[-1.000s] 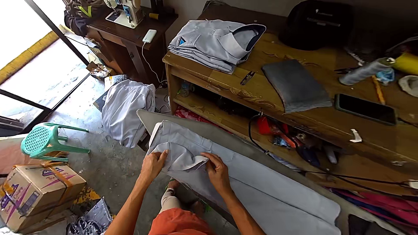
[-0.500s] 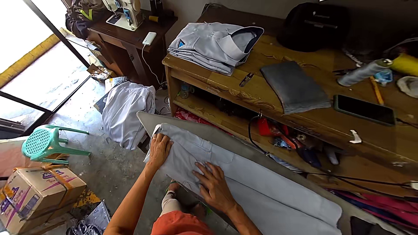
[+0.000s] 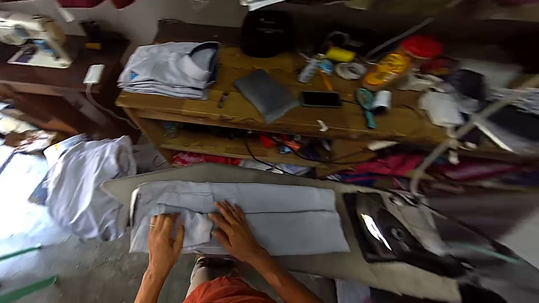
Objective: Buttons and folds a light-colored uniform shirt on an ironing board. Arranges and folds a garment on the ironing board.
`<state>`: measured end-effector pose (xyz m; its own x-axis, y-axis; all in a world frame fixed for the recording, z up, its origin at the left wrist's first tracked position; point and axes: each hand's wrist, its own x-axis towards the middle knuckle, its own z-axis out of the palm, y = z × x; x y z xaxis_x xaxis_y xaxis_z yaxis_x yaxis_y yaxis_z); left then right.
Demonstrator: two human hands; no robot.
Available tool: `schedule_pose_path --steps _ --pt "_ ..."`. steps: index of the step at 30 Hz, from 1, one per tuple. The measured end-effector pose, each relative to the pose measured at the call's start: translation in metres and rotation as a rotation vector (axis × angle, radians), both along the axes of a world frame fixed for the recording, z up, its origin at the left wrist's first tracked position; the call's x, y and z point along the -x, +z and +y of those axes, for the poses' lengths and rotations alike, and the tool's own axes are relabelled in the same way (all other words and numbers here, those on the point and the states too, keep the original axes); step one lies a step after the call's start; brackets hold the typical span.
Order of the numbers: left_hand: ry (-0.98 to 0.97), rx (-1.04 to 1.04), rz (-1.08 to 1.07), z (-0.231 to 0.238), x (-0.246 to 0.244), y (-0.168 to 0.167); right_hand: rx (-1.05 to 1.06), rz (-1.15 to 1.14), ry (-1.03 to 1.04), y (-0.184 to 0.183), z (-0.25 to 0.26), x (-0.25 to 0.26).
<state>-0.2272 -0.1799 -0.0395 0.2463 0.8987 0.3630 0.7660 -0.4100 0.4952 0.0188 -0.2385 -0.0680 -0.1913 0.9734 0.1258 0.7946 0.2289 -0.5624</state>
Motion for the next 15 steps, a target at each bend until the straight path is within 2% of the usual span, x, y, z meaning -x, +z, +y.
schedule_pose_path --steps 2,4,7,9,11,15 --pt "-0.244 0.044 0.0 -0.01 -0.033 -0.021 -0.098 0.012 -0.253 0.011 -0.008 -0.048" --pt "-0.38 0.1 0.079 -0.013 -0.053 -0.048 -0.105 -0.063 -0.531 0.014 -0.025 -0.114" --pt "-0.383 0.101 0.078 -0.004 -0.066 -0.052 0.11 -0.14 -0.905 0.011 -0.06 -0.204" --pt "-0.366 0.085 0.058 0.002 -0.07 -0.045 0.23 -0.085 -1.066 0.01 -0.081 -0.236" --pt "-0.37 0.07 0.064 0.007 -0.071 -0.047 0.24 0.003 -1.086 0.007 -0.099 -0.248" --pt "-0.372 0.081 0.076 0.01 -0.074 -0.053 0.092 -0.041 -0.867 -0.011 -0.113 -0.255"
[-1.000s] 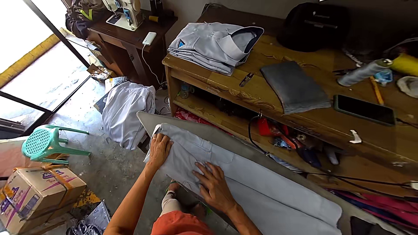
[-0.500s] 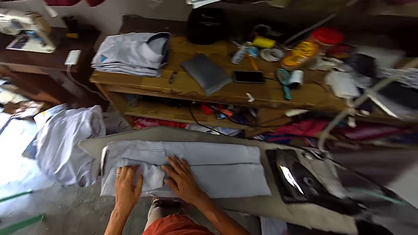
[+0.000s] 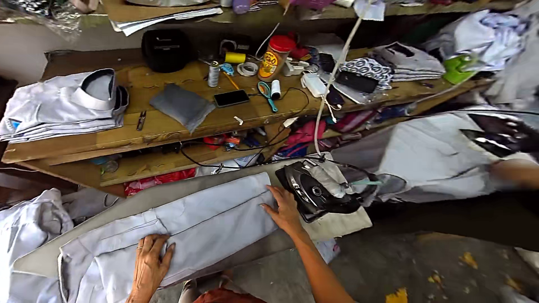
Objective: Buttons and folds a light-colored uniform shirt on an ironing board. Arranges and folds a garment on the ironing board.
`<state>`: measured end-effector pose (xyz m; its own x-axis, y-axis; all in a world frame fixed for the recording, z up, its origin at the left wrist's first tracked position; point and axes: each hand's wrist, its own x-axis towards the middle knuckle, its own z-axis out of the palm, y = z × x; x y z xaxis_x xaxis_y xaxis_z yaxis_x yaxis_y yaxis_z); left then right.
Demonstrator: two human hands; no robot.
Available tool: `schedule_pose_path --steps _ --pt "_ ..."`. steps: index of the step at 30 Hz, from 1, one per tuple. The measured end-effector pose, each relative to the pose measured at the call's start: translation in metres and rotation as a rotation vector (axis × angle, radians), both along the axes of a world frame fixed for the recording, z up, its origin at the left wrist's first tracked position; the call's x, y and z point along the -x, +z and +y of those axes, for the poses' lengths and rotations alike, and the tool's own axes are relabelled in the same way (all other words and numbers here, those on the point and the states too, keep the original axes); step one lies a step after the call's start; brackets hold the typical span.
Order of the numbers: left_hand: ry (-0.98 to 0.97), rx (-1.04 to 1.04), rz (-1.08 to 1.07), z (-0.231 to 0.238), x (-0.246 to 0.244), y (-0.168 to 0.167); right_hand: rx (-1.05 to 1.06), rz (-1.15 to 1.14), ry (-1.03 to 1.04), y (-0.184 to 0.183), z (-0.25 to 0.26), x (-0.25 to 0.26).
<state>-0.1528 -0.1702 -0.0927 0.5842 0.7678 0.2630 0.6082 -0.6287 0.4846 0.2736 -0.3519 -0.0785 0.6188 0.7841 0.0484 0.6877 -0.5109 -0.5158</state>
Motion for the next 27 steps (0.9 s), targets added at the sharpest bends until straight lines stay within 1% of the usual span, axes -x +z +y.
schedule_pose_path --steps 1,3,6,8,10,12,14,16,18,20,22,24,25,26,27 --pt "0.003 0.006 0.002 -0.001 -0.001 -0.001 0.006 -0.011 0.052 -0.001 0.0 -0.003" --pt "0.0 -0.002 0.009 -0.002 -0.003 0.001 0.069 0.04 0.104 0.006 0.001 -0.009" --pt "-0.02 -0.015 0.021 -0.005 -0.007 0.002 0.282 0.211 0.086 0.031 -0.01 -0.018" --pt "-0.029 -0.023 0.039 -0.007 -0.011 -0.003 0.283 0.241 0.028 0.034 -0.018 -0.02" --pt "-0.029 -0.036 0.055 -0.009 -0.01 -0.008 0.181 0.2 -0.051 0.02 -0.018 -0.017" --pt "-0.022 -0.044 0.059 -0.008 -0.01 -0.008 0.134 0.188 -0.131 0.004 -0.013 -0.016" --pt "-0.009 -0.046 0.061 -0.008 -0.009 -0.007 0.197 0.232 -0.218 0.001 -0.009 -0.015" --pt "0.003 -0.037 0.068 -0.009 -0.009 -0.008 0.312 0.267 -0.26 0.008 -0.005 -0.013" --pt "0.013 -0.024 0.075 -0.009 -0.008 -0.008 0.391 0.286 -0.226 0.014 0.003 -0.009" --pt "0.035 -0.002 0.069 -0.007 -0.009 -0.002 0.399 0.304 -0.143 0.02 0.012 -0.006" --pt "0.075 0.017 0.039 -0.01 -0.012 0.016 0.374 0.331 -0.029 0.034 0.018 0.0" --pt "0.129 0.019 -0.032 -0.012 -0.017 0.039 0.304 0.339 0.068 0.059 0.026 0.009" --pt "0.156 0.077 -0.084 -0.015 -0.019 0.05 0.248 0.354 0.115 0.074 0.033 0.016" --pt "0.176 0.191 -0.145 -0.018 -0.018 0.062 0.177 0.376 0.169 0.089 0.043 0.028" --pt "0.193 0.346 -0.221 -0.02 -0.015 0.074 0.099 0.405 0.225 0.103 0.055 0.044"
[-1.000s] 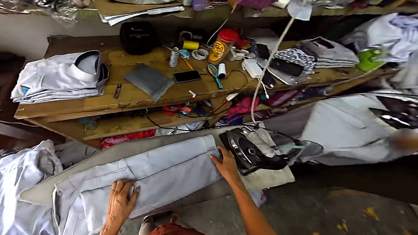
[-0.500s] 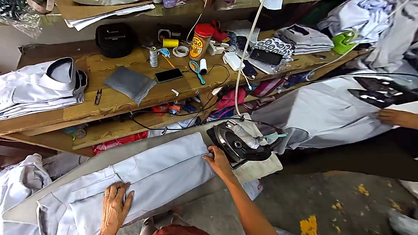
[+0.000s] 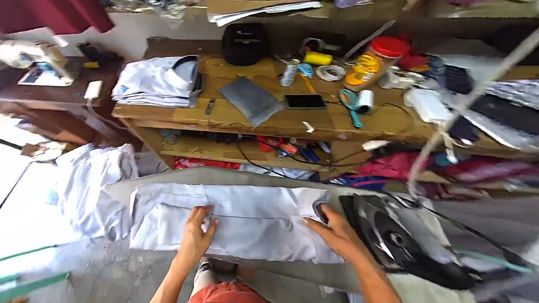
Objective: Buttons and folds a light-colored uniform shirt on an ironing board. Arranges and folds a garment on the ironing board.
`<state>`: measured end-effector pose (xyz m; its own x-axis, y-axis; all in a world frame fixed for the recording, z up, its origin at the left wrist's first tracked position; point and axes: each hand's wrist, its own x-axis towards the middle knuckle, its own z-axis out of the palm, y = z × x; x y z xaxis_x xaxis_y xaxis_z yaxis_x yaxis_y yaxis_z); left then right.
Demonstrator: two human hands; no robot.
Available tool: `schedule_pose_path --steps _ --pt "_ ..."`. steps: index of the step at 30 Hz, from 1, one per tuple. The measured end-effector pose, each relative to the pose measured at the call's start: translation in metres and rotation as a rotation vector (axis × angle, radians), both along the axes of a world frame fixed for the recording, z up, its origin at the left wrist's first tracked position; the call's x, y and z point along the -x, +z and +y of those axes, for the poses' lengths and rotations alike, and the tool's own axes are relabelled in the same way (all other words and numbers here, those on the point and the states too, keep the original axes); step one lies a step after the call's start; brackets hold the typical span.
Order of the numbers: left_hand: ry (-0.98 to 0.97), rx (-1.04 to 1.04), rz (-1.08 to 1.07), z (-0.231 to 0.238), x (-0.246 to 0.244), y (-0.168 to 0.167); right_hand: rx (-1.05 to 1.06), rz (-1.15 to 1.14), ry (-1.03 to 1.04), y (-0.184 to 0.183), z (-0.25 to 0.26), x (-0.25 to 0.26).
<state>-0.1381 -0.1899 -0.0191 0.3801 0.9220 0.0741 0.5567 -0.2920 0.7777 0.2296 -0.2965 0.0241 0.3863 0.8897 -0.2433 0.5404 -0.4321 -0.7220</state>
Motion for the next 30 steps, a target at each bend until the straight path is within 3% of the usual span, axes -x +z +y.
schedule_pose_path --steps 3,7,11,14,16,18,20,22,25,30 --pt "0.122 0.313 -0.252 0.002 0.034 0.019 -0.209 0.163 0.142 0.041 0.05 0.073" --pt "0.426 0.322 -0.345 0.006 0.122 0.018 -0.309 0.321 0.416 0.066 0.116 0.2" --pt "0.674 0.598 -0.498 0.013 0.195 0.012 -0.086 0.247 0.613 0.031 0.172 0.326" --pt "0.793 0.552 -0.483 0.019 0.216 -0.021 0.203 0.385 0.623 -0.026 0.189 0.383" --pt "0.773 0.52 -0.51 0.024 0.223 -0.052 0.328 0.567 0.56 -0.049 0.191 0.396" --pt "0.686 0.665 -0.693 0.024 0.228 -0.074 0.366 0.648 0.53 -0.054 0.191 0.396" --pt "0.558 0.843 -0.932 0.019 0.229 -0.081 0.379 0.649 0.51 -0.05 0.194 0.392" --pt "0.523 0.871 -1.038 0.016 0.223 -0.073 0.385 0.621 0.479 -0.045 0.195 0.392" --pt "0.501 0.64 -0.851 0.02 0.198 -0.027 0.365 0.625 0.465 -0.036 0.194 0.387" --pt "0.039 0.174 -0.309 0.019 0.119 0.088 0.074 0.679 0.562 0.04 0.197 0.317"
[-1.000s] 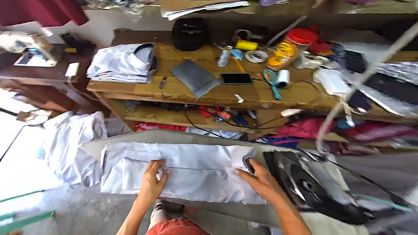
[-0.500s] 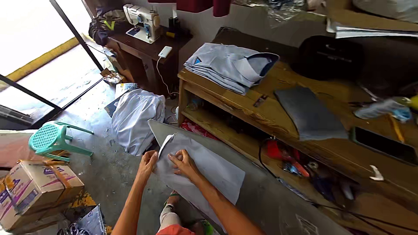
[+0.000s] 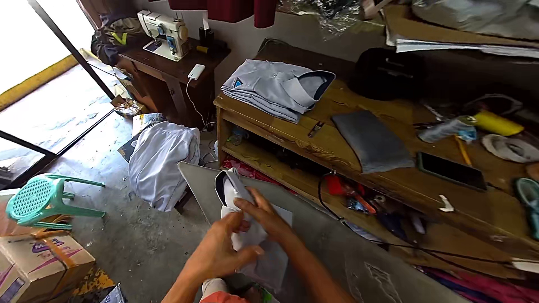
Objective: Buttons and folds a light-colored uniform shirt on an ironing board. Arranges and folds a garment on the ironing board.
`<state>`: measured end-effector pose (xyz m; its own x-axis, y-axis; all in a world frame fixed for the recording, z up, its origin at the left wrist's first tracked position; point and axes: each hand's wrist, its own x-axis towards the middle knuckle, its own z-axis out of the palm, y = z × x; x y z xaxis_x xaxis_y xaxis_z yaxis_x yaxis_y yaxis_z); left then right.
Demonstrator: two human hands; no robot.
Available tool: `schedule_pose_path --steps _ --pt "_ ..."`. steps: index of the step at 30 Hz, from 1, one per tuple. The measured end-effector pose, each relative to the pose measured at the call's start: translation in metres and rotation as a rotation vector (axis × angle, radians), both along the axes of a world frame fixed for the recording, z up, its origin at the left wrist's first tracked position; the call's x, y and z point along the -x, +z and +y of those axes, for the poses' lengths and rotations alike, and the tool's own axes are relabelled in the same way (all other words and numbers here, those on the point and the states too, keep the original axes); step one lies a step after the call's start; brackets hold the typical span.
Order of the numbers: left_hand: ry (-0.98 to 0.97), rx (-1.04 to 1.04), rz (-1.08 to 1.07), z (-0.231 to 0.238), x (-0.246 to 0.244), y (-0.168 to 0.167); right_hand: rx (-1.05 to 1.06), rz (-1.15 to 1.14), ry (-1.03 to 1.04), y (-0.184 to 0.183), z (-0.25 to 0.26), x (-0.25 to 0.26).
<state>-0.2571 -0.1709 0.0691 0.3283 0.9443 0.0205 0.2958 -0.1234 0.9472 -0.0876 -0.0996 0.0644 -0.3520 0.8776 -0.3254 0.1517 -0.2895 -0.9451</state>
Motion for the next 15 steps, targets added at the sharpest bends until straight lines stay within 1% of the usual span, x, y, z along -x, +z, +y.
schedule_pose_path --steps 2,4,6,7,9,11,13,15 --pt "-0.163 -0.173 0.021 -0.003 -0.029 0.036 -0.091 0.085 -0.073 0.034 -0.008 -0.043" --pt "-0.318 -0.286 -0.116 -0.006 -0.045 0.061 -0.178 0.159 -0.209 0.057 -0.027 -0.088" --pt "-0.364 -0.339 -0.314 -0.007 -0.05 0.07 -0.209 0.214 -0.393 0.063 -0.054 -0.13" --pt "-0.345 -0.337 -0.364 -0.005 -0.049 0.068 -0.206 0.23 -0.496 0.059 -0.07 -0.149" --pt "-0.264 -0.304 -0.336 0.007 -0.044 0.051 -0.149 0.254 -0.684 0.037 -0.099 -0.186" --pt "-0.176 -0.197 -0.163 0.022 -0.04 0.019 -0.036 0.216 -0.827 -0.004 -0.126 -0.221" --pt "-0.087 0.017 0.049 0.034 -0.042 -0.022 0.111 0.103 -0.904 -0.06 -0.153 -0.256" --pt "-0.027 0.216 0.211 0.037 -0.049 -0.067 0.188 -0.056 -0.948 -0.111 -0.177 -0.28"
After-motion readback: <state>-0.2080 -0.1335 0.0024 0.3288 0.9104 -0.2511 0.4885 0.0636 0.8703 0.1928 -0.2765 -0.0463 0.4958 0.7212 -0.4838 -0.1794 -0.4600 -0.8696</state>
